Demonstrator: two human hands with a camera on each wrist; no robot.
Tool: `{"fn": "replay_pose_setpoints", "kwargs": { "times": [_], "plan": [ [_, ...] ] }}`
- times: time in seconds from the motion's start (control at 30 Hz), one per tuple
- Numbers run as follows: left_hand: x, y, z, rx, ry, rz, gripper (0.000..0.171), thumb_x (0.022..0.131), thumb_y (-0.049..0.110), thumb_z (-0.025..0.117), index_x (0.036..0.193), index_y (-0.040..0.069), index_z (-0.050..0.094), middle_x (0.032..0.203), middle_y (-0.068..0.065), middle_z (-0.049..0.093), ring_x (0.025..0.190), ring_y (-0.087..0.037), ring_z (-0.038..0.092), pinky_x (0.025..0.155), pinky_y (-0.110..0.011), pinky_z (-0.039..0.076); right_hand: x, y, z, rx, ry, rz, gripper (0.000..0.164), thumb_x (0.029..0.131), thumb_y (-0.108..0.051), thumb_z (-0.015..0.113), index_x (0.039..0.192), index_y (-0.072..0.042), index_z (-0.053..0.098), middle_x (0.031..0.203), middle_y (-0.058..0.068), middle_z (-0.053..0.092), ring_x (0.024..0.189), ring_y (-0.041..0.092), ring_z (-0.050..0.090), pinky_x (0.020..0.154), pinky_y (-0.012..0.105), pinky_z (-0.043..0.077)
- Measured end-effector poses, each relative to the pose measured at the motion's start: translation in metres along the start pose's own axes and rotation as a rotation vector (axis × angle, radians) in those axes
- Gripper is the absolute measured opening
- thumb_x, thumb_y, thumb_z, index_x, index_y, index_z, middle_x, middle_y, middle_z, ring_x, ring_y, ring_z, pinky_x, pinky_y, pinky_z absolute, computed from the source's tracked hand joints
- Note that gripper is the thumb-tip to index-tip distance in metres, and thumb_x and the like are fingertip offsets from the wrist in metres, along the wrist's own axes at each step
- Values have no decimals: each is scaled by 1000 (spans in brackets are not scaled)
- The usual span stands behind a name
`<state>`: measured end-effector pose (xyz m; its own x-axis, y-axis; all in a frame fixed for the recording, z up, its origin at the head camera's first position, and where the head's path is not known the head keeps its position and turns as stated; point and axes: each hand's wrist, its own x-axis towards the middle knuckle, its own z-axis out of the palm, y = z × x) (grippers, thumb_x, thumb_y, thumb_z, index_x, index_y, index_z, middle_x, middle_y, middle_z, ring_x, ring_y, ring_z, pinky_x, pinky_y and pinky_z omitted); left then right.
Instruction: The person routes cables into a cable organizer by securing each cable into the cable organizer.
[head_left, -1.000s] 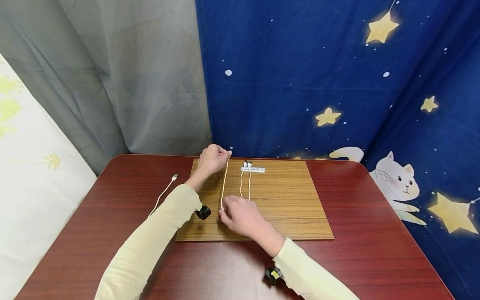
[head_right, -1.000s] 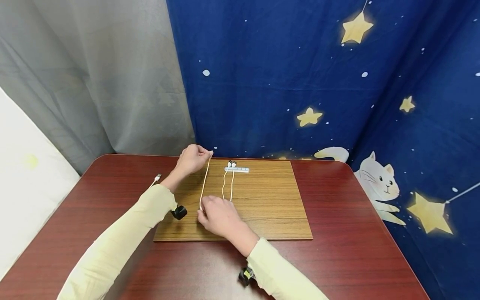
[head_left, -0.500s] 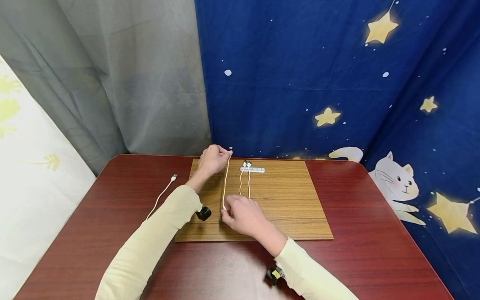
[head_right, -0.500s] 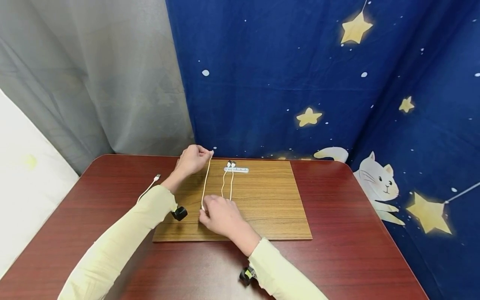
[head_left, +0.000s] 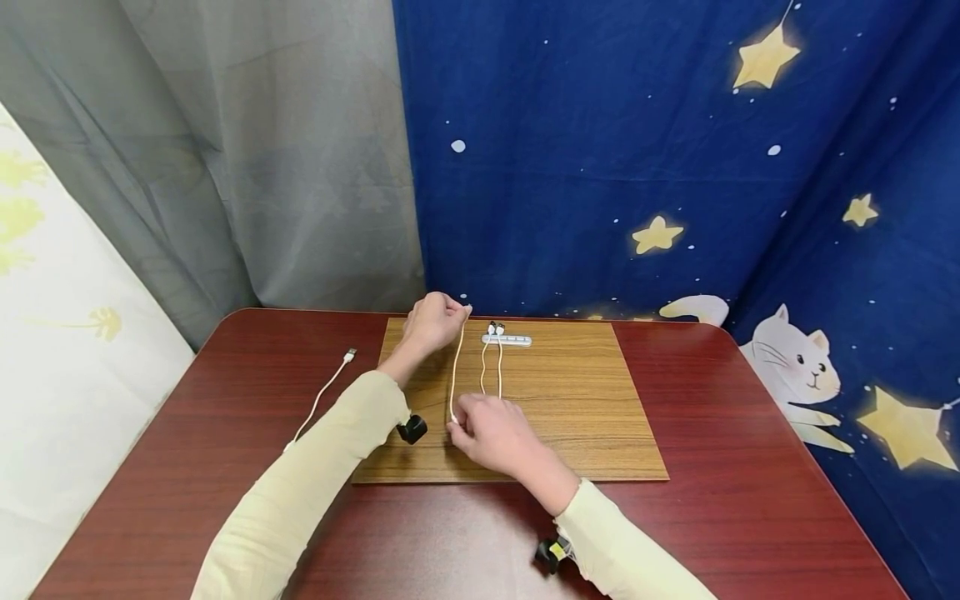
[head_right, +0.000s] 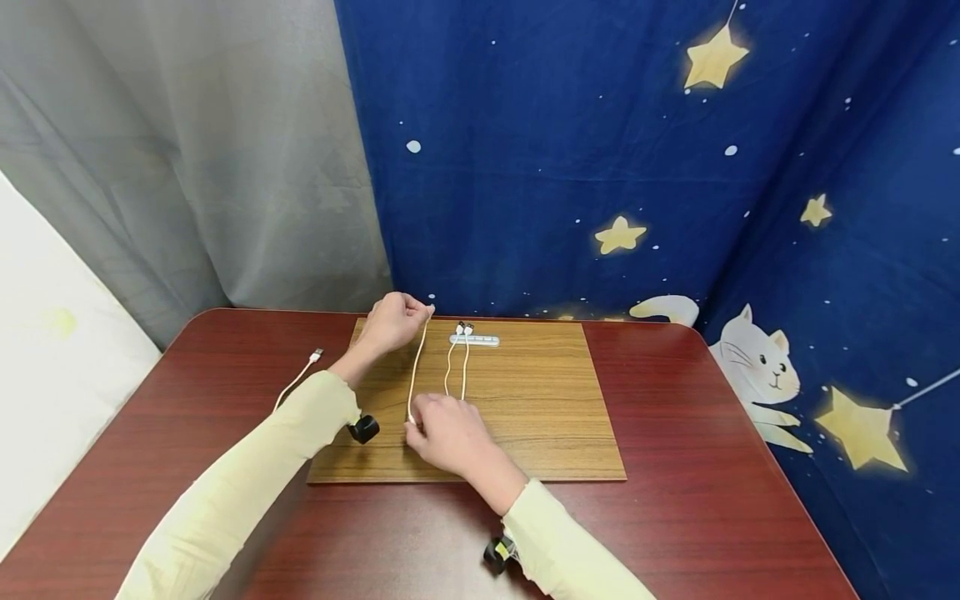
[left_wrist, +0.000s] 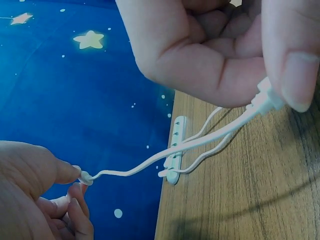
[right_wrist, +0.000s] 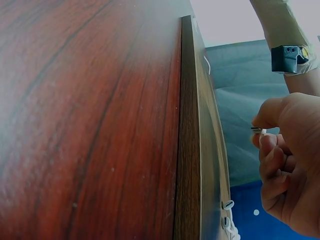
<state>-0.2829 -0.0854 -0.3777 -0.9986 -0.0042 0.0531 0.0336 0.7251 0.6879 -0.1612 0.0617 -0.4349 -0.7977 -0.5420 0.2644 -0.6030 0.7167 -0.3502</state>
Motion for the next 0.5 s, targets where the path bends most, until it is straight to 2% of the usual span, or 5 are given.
{"fn": "replay_pose_setpoints", "kwargs": {
  "times": [0.23,0.5],
  "plan": [
    [1,3,4,16,19,7,26,98,41,66,91,18,76,90,5,72,93,-22,64,79,-45,48,-2,4,0,4,15,21,28,91,-26,72,73,-22,50,64,-11,47,54,7,48,49,29,40],
    [-1,7,7,20,31,6,25,97,41,67,95,18,76,100,3,73,103,-24,65,83,-45,49,-4,8,-1,-1,11,53,28,91,-27,71,72,-22,51,64,-11,48,55,8,49,49,30,40]
  ]
}}
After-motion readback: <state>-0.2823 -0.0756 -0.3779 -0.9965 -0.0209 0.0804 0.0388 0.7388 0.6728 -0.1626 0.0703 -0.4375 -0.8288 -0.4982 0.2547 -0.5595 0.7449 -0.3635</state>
